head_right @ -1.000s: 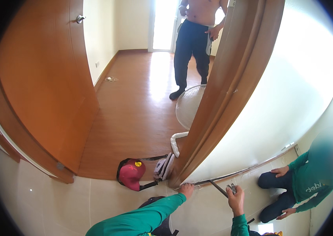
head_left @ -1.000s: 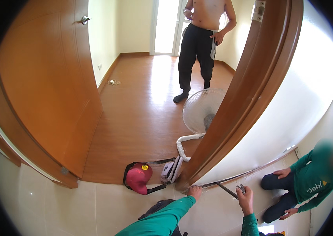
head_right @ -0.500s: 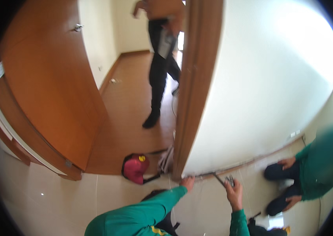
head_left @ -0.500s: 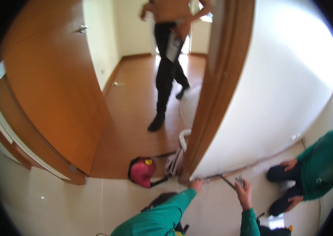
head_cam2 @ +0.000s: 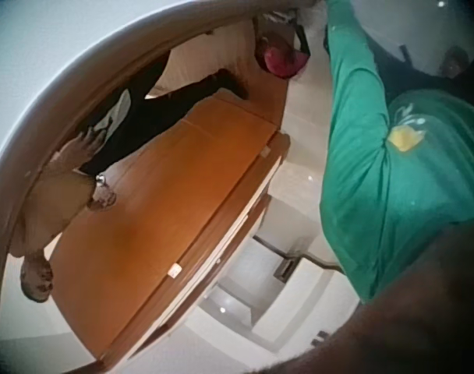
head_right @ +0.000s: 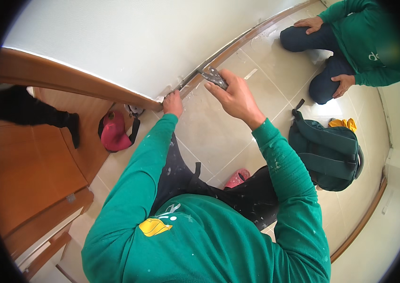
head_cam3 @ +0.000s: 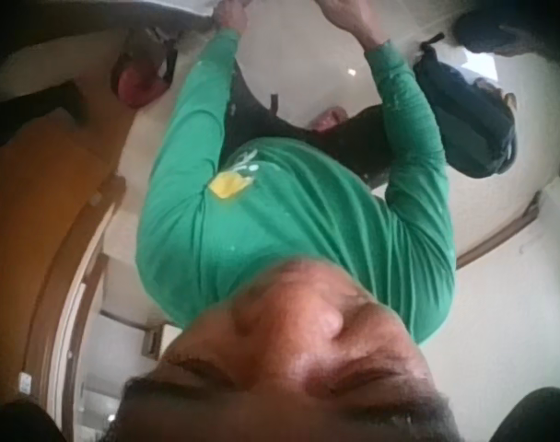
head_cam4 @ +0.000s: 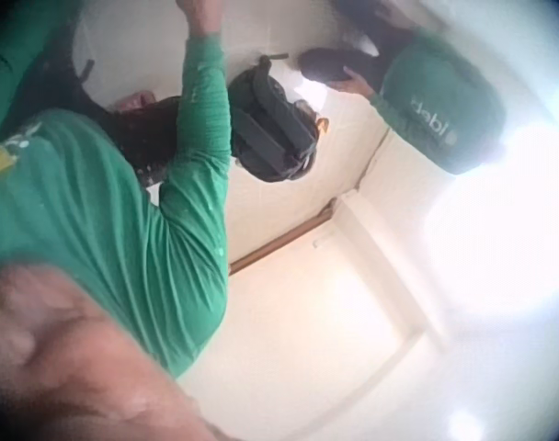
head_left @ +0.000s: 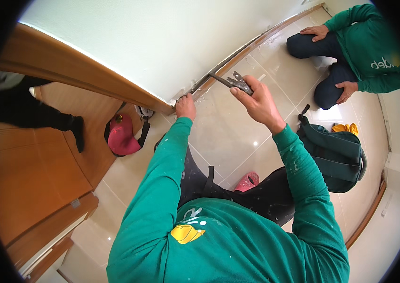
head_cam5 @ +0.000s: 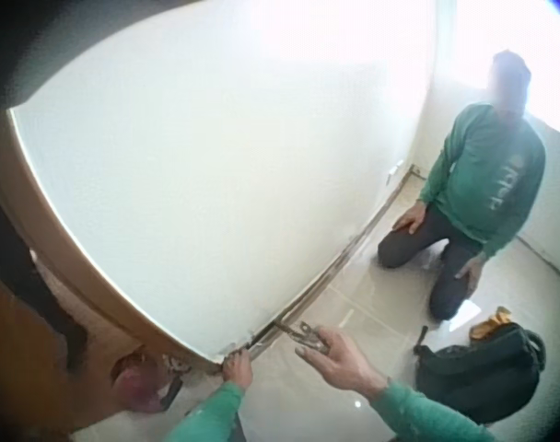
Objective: The person uses a crowbar to pry a wooden baseboard away from a white wall. They insert the tool into the gap between the baseboard and the wall, applying leverage to loosen it. Another person in a green shirt assists by pulling the baseboard as it detaches.
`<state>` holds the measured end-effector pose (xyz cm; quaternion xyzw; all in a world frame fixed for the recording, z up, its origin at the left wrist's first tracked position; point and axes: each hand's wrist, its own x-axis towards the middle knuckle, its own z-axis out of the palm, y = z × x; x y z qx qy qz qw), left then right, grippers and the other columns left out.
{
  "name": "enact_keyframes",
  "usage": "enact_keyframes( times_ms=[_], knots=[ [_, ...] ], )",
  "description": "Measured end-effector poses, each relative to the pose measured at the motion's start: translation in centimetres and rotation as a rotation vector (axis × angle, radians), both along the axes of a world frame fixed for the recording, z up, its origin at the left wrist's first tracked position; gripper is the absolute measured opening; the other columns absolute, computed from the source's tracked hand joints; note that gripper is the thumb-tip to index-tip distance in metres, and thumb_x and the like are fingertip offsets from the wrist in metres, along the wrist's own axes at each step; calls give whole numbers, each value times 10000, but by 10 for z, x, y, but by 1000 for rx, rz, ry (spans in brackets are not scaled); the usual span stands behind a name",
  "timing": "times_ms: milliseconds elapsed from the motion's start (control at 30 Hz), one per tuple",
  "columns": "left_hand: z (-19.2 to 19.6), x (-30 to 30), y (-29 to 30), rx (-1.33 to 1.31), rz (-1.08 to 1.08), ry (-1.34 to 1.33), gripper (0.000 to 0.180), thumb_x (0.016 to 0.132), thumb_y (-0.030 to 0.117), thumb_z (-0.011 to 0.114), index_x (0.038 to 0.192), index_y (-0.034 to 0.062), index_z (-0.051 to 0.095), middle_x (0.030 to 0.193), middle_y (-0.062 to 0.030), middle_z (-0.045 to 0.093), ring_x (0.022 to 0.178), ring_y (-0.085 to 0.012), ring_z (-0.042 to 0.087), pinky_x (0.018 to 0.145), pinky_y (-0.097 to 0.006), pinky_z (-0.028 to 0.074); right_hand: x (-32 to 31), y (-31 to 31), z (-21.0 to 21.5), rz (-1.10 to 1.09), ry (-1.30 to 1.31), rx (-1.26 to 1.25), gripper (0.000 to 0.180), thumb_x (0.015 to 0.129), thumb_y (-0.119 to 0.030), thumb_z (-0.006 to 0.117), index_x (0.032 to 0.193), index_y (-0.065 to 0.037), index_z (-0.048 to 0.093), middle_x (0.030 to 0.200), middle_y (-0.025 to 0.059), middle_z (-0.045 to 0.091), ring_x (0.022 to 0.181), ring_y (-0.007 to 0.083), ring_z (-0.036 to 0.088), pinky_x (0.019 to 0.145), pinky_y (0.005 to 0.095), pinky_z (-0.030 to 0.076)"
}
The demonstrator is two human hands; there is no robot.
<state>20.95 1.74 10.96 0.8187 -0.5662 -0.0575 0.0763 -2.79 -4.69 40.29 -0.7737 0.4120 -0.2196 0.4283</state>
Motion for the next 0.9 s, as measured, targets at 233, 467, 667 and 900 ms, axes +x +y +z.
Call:
enact_keyframes(
  times_ms=[233, 467, 667, 900],
  knots=[
    [-5, -15, 6, 22, 114, 104, 150, 959, 87, 521, 1055, 53, 631, 981, -170, 728, 958, -360, 714, 836, -482, 563, -36, 29, -24, -73, -44, -22, 299, 933, -207, 755, 882, 11, 556, 640, 116, 456, 595, 211, 386, 554, 378, 378],
    [7, -17, 7, 24, 117, 210, 153, 929, 51, 522, 1042, 14, 618, 980, -246, 727, 942, -431, 714, 822, -538, 563, -55, 42, -35, -103, -39, -12, 227, 930, -167, 763, 940, 2, 612, 642, 87, 491, 607, 139, 403, 546, 334, 392],
    [18, -17, 1, 101, 153, 235, 178, 952, 62, 516, 1065, 7, 643, 987, -245, 738, 949, -422, 726, 828, -520, 582, -36, 27, -21, -142, -62, -156, 218, 936, -174, 760, 940, 2, 633, 640, 104, 505, 588, 136, 434, 537, 340, 405],
    [18, -17, 4, 86, 156, 208, 186, 946, 50, 523, 1078, 11, 648, 984, -231, 737, 934, -413, 729, 818, -515, 589, -40, -22, 39, -249, -84, -323, 277, 936, -222, 767, 877, 18, 643, 602, 84, 492, 562, 120, 416, 510, 325, 385]
  ],
)
